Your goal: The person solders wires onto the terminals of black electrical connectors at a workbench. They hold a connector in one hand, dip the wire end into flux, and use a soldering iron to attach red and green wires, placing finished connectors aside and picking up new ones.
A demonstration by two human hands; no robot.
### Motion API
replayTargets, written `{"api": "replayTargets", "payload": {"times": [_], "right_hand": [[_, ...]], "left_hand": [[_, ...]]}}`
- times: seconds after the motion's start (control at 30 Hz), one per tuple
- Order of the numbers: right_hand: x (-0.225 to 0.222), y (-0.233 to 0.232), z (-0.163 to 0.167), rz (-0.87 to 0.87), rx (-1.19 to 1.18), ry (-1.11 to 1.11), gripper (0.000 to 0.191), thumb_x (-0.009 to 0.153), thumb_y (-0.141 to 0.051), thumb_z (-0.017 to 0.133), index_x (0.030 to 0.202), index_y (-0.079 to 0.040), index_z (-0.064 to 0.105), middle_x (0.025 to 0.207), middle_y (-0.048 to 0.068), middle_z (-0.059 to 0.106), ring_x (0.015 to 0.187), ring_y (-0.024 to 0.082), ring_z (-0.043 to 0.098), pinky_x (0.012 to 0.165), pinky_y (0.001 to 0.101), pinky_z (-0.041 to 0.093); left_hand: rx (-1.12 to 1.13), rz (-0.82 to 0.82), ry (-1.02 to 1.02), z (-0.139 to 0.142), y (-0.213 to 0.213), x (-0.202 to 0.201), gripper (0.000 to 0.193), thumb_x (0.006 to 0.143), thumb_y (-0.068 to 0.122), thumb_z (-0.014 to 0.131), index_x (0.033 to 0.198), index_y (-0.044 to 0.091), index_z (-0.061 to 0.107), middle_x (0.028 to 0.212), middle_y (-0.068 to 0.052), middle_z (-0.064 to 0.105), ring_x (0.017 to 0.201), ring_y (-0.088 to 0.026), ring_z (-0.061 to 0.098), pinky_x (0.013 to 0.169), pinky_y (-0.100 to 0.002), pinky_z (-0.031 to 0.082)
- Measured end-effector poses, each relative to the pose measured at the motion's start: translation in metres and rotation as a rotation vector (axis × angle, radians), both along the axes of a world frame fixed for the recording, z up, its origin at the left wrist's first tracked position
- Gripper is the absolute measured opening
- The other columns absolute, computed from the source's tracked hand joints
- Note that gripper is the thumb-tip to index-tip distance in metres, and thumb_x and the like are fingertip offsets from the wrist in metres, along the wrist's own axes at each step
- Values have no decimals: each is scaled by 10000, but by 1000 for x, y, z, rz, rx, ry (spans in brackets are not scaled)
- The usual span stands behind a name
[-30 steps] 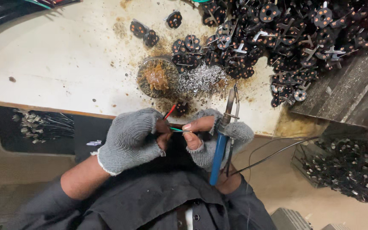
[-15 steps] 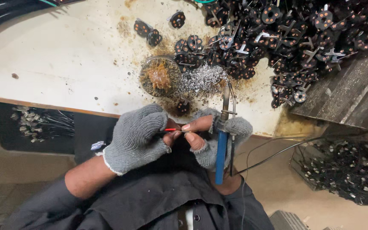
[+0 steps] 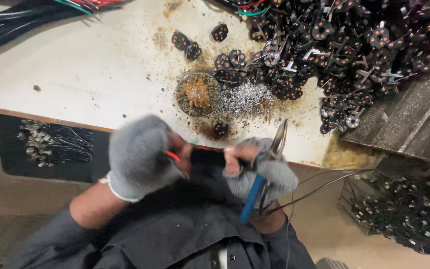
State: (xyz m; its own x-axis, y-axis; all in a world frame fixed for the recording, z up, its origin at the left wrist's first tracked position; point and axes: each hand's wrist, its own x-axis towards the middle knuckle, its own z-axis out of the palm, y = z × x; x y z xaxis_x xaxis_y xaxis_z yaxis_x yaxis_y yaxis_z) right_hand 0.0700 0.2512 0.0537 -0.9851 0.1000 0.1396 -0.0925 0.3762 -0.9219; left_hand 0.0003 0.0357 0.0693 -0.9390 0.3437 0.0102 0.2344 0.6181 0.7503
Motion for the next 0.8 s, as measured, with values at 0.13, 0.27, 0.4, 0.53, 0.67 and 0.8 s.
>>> {"api": "replayTargets", "payload": {"times": [0.13, 0.27, 0.4, 0.53, 0.67, 0.8], "right_hand": [[-25, -11, -3, -233, -3, 120, 408, 910, -232, 814, 1038, -72, 461, 877, 33, 678, 772, 175, 696, 691, 314, 568], [-27, -1, 2, -53, 462, -45, 275, 769, -158, 917, 824, -108, 652, 773, 63, 701, 710, 245, 675, 695, 369, 499], [-27, 1, -1, -53, 419, -16, 363, 729, -206, 964, 815, -75, 636, 748, 62, 689, 703, 253, 673, 697, 369, 510], [-29, -1, -1, -34, 456, -61, 342, 705, -222, 969, 835, -74, 688, 761, 59, 701, 713, 267, 672, 694, 372, 516], [-31, -1, 2, -2, 492, -40, 317, 696, -211, 970, 843, -86, 719, 756, 54, 704, 706, 277, 672, 684, 382, 502], [-29, -2, 6, 23, 477, -23, 262, 742, -162, 938, 881, -86, 729, 814, 66, 714, 738, 289, 675, 704, 391, 506]], "left_hand": [[92, 114, 111, -4, -14, -28, 186, 901, 127, 836, 882, 86, 656, 781, -87, 595, 732, -298, 592, 673, -386, 457], [119, 114, 59, -14, -15, -33, 162, 868, 137, 829, 879, 98, 672, 815, -88, 589, 724, -291, 601, 663, -380, 470], [62, 120, 71, -18, -10, -30, 209, 857, 161, 846, 881, 88, 652, 811, -108, 550, 759, -320, 586, 680, -414, 459], [24, 123, 90, -16, -8, -31, 212, 864, 174, 853, 872, 89, 659, 802, -109, 551, 750, -325, 585, 654, -414, 456], [56, 115, 120, -16, -6, -32, 209, 887, 175, 845, 892, 84, 657, 817, -106, 559, 763, -322, 587, 664, -410, 461], [52, 110, 163, -14, -6, -30, 254, 927, 187, 847, 878, 87, 619, 837, -92, 580, 771, -321, 595, 646, -394, 470]]}}
